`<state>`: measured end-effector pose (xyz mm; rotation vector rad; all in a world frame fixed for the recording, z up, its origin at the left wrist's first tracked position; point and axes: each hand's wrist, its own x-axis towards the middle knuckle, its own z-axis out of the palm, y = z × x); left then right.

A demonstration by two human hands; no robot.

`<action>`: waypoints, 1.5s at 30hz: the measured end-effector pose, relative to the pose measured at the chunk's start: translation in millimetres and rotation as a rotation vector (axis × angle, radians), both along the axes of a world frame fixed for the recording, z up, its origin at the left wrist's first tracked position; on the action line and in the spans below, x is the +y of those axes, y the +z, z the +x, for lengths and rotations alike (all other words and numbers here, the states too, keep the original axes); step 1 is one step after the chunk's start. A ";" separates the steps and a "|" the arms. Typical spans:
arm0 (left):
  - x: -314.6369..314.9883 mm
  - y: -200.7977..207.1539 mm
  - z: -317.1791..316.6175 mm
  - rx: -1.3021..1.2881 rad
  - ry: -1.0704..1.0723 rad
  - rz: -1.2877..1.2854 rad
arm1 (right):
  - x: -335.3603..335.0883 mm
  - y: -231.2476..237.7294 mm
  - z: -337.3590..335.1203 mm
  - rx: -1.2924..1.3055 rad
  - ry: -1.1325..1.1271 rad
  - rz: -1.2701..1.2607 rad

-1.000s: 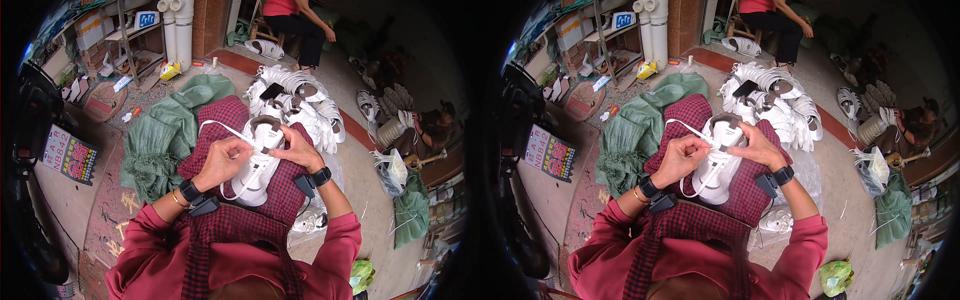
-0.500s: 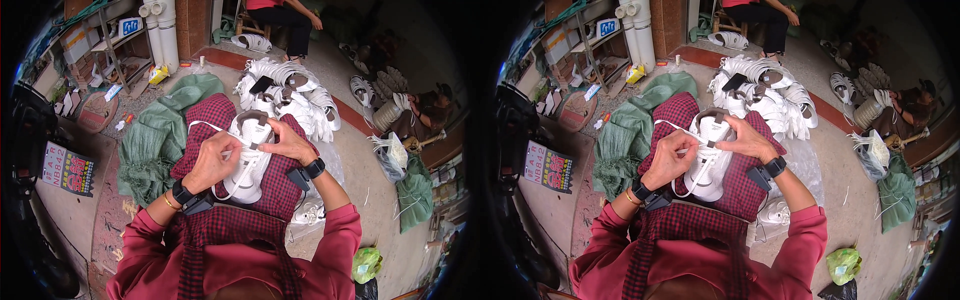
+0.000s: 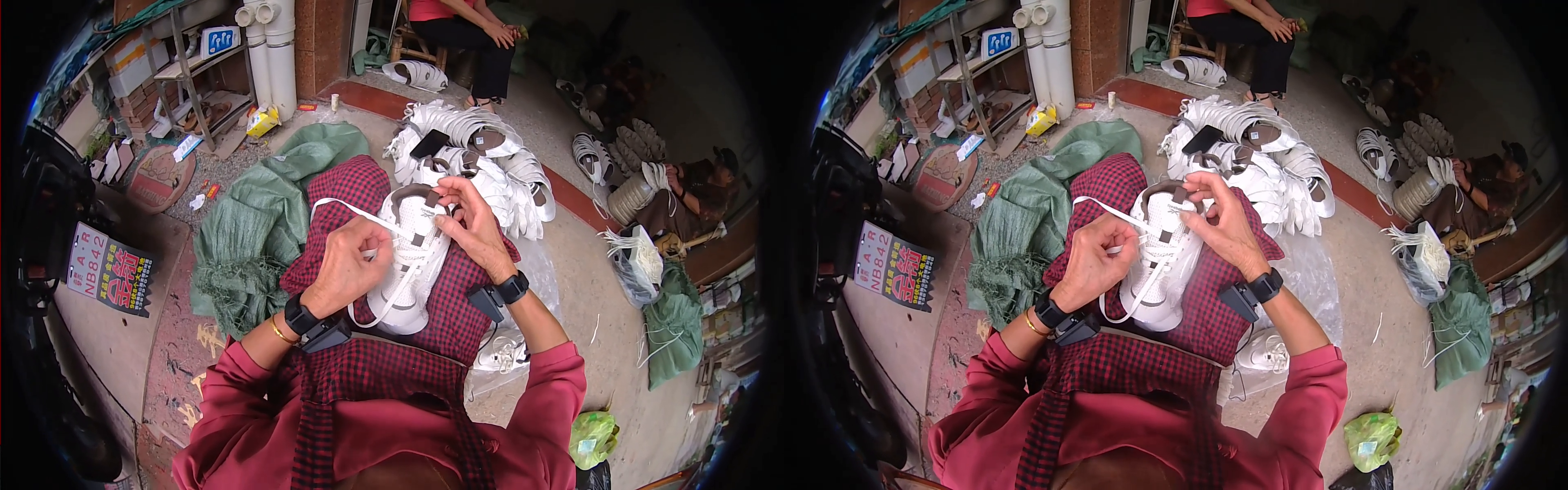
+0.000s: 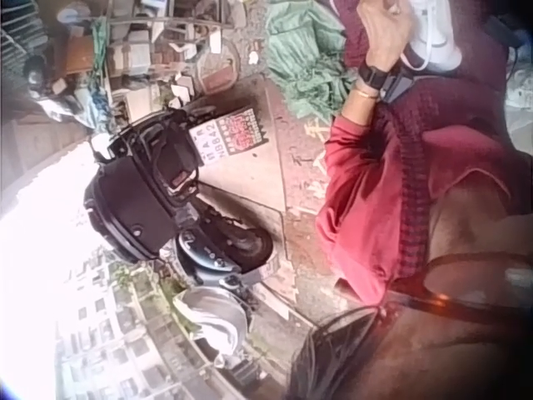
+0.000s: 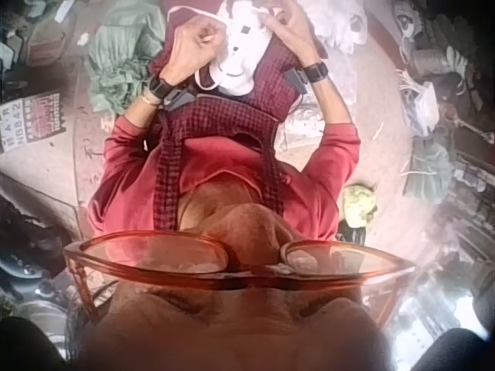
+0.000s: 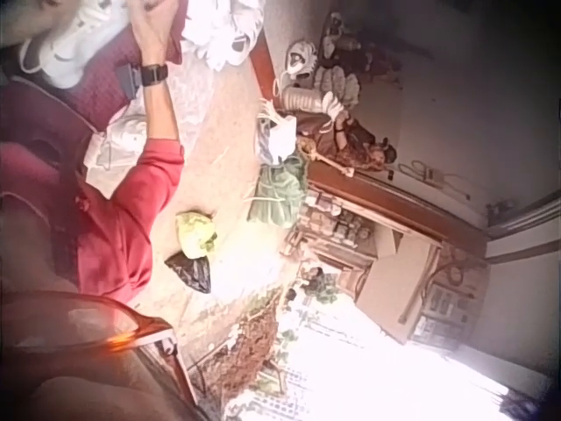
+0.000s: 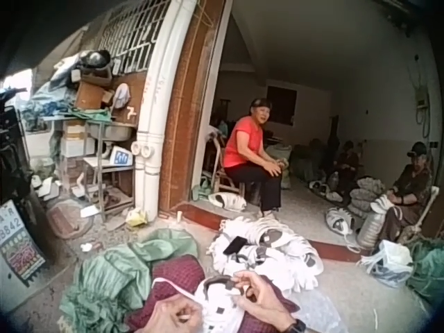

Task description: Threading laces into a white sneaker.

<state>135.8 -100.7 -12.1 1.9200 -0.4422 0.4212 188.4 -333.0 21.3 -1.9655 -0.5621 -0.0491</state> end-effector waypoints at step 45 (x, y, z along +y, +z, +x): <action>-18.9 14.2 9.6 -0.168 -0.035 0.173 | -5.4 28.9 -12.7 -0.031 -0.001 -0.105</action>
